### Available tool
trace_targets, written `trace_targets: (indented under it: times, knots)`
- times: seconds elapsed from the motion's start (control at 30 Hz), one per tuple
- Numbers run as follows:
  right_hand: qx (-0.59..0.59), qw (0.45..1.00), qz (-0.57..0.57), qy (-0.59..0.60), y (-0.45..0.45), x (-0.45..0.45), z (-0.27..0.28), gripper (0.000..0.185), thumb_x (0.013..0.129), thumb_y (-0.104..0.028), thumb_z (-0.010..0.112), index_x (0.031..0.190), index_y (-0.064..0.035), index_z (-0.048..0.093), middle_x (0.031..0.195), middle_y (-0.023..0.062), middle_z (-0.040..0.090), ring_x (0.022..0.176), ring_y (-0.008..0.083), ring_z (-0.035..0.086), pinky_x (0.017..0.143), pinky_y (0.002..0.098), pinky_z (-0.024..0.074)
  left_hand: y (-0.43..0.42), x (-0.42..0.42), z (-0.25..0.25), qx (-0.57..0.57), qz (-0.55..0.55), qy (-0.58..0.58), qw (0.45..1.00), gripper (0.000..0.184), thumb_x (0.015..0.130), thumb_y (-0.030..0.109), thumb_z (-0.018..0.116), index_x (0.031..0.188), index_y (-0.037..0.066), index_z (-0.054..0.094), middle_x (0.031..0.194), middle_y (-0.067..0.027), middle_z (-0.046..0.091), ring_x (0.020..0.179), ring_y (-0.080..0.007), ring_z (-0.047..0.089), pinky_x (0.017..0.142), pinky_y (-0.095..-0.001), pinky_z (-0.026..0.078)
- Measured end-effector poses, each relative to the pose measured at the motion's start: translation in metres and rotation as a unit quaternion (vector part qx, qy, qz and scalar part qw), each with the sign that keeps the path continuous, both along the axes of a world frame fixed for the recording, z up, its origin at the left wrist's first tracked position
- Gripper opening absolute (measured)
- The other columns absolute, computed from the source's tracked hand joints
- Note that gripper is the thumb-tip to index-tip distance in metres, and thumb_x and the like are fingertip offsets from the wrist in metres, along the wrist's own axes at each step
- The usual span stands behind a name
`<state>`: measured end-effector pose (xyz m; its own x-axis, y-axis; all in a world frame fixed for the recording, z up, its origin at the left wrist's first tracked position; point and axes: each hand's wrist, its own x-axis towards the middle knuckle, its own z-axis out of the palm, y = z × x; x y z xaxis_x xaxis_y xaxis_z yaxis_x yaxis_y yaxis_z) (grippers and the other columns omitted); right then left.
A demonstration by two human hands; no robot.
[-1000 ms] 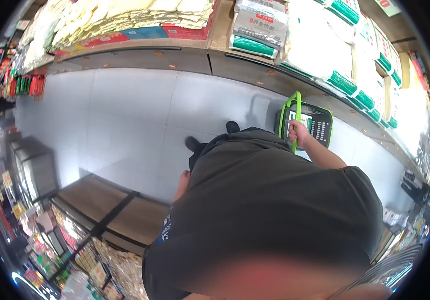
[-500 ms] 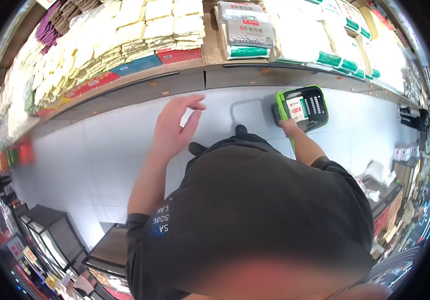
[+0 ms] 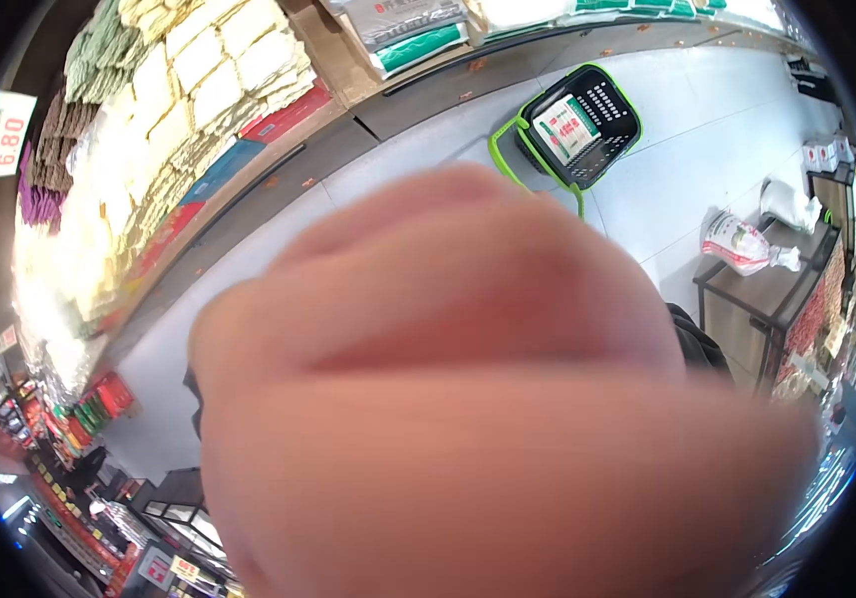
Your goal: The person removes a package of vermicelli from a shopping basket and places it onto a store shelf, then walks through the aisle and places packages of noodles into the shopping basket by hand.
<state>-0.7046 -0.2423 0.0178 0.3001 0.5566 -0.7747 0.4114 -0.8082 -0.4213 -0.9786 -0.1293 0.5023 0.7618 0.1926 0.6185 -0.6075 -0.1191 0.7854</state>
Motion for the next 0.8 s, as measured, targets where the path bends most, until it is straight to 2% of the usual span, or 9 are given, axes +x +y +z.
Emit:
trace_targets:
  times: [0.1, 0.13, 0.27, 0.4, 0.47, 0.6, 0.63, 0.73, 0.8]
  knots:
    - [0.067, 0.995, 0.051, -0.053, -0.006, -0.004, -0.019, 0.052, 0.080, -0.047, 0.063, 0.090, 0.0043, 0.068, 0.083, 0.0237, 0.069, 0.077, 0.0380, 0.069, 0.072, 0.0459, 0.0547, -0.002, 0.022, -0.009, -0.001, -0.034, 0.007, 0.999, 0.028, 0.076, 0.011, 0.058, 0.102, 0.000, 0.063, 0.087, -0.0131, 0.064, 0.075, -0.0257, 0.062, 0.066, -0.0408, 0.045]
    - [0.062, 0.994, 0.068, -0.062, -0.008, -0.001, -0.026, 0.055, 0.079, -0.049, 0.062, 0.094, 0.0038, 0.069, 0.090, 0.0275, 0.069, 0.088, 0.0423, 0.067, 0.083, 0.0481, 0.0514, -0.001, 0.027, -0.010, 0.001, -0.045, 0.007, 0.999, 0.028, 0.076, 0.011, 0.058, 0.101, 0.001, 0.064, 0.086, -0.0130, 0.064, 0.074, -0.0258, 0.062, 0.066, -0.0407, 0.045]
    - [0.033, 0.997, 0.026, -0.058, -0.024, 0.008, 0.001, 0.053, 0.080, -0.047, 0.063, 0.099, 0.0017, 0.069, 0.089, 0.0250, 0.069, 0.089, 0.0417, 0.067, 0.082, 0.0477, 0.0515, 0.012, 0.036, -0.013, 0.021, -0.074, 0.000, 0.997, 0.026, 0.074, 0.013, 0.059, 0.096, 0.001, 0.064, 0.084, -0.0125, 0.063, 0.073, -0.0260, 0.061, 0.064, -0.0405, 0.045]
    - [-0.026, 0.999, -0.030, -0.018, -0.036, 0.012, 0.004, 0.051, 0.081, -0.045, 0.064, 0.103, 0.0009, 0.068, 0.093, 0.0233, 0.070, 0.093, 0.0403, 0.066, 0.085, 0.0476, 0.0511, 0.032, 0.029, -0.009, 0.062, -0.083, 0.003, 0.995, 0.024, 0.072, 0.015, 0.060, 0.092, 0.002, 0.065, 0.082, -0.0120, 0.063, 0.071, -0.0262, 0.061, 0.061, -0.0403, 0.045]
    - [-0.004, 0.999, -0.002, -0.051, -0.026, 0.013, -0.007, 0.051, 0.081, -0.045, 0.064, 0.104, 0.0002, 0.068, 0.096, 0.0234, 0.070, 0.094, 0.0398, 0.067, 0.086, 0.0479, 0.0510, 0.048, 0.023, -0.008, 0.093, -0.082, 0.008, 0.992, 0.023, 0.071, 0.015, 0.061, 0.090, 0.002, 0.065, 0.081, -0.0118, 0.062, 0.070, -0.0263, 0.061, 0.060, -0.0403, 0.044]
    - [-0.015, 0.993, -0.024, -0.118, -0.003, -0.002, 0.025, 0.050, 0.082, -0.046, 0.064, 0.105, -0.0014, 0.069, 0.099, 0.0241, 0.070, 0.096, 0.0397, 0.067, 0.087, 0.0481, 0.0512, 0.086, 0.012, 0.001, 0.233, -0.060, 0.002, 0.971, 0.021, 0.069, 0.017, 0.062, 0.085, 0.003, 0.065, 0.078, -0.0113, 0.062, 0.068, -0.0265, 0.060, 0.058, -0.0401, 0.044]
    - [-0.014, 0.989, 0.003, -0.149, -0.001, 0.006, 0.010, 0.048, 0.082, -0.044, 0.063, 0.104, -0.0023, 0.070, 0.097, 0.0243, 0.070, 0.096, 0.0399, 0.067, 0.087, 0.0477, 0.0516, 0.095, 0.008, 0.004, 0.288, -0.040, 0.004, 0.957, 0.021, 0.069, 0.018, 0.062, 0.084, 0.003, 0.065, 0.078, -0.0112, 0.062, 0.068, -0.0265, 0.060, 0.057, -0.0400, 0.044]
    - [-0.037, 0.990, 0.010, -0.138, 0.038, 0.005, 0.054, 0.041, 0.080, -0.040, 0.063, 0.091, -0.0009, 0.072, 0.090, 0.0247, 0.071, 0.088, 0.0398, 0.068, 0.081, 0.0482, 0.0521, 0.120, 0.005, 0.010, 0.451, 0.022, -0.014, 0.892, 0.020, 0.067, 0.019, 0.063, 0.081, 0.004, 0.066, 0.076, -0.0108, 0.061, 0.066, -0.0267, 0.060, 0.056, -0.0399, 0.044]
    - [-0.057, 0.991, -0.025, -0.122, 0.049, 0.000, 0.051, 0.040, 0.080, -0.038, 0.063, 0.087, 0.0000, 0.071, 0.086, 0.0237, 0.071, 0.084, 0.0396, 0.068, 0.078, 0.0478, 0.0525, 0.139, 0.009, 0.010, 0.520, 0.042, -0.018, 0.853, 0.020, 0.067, 0.020, 0.064, 0.079, 0.004, 0.066, 0.075, -0.0105, 0.061, 0.065, -0.0268, 0.060, 0.055, -0.0398, 0.043]
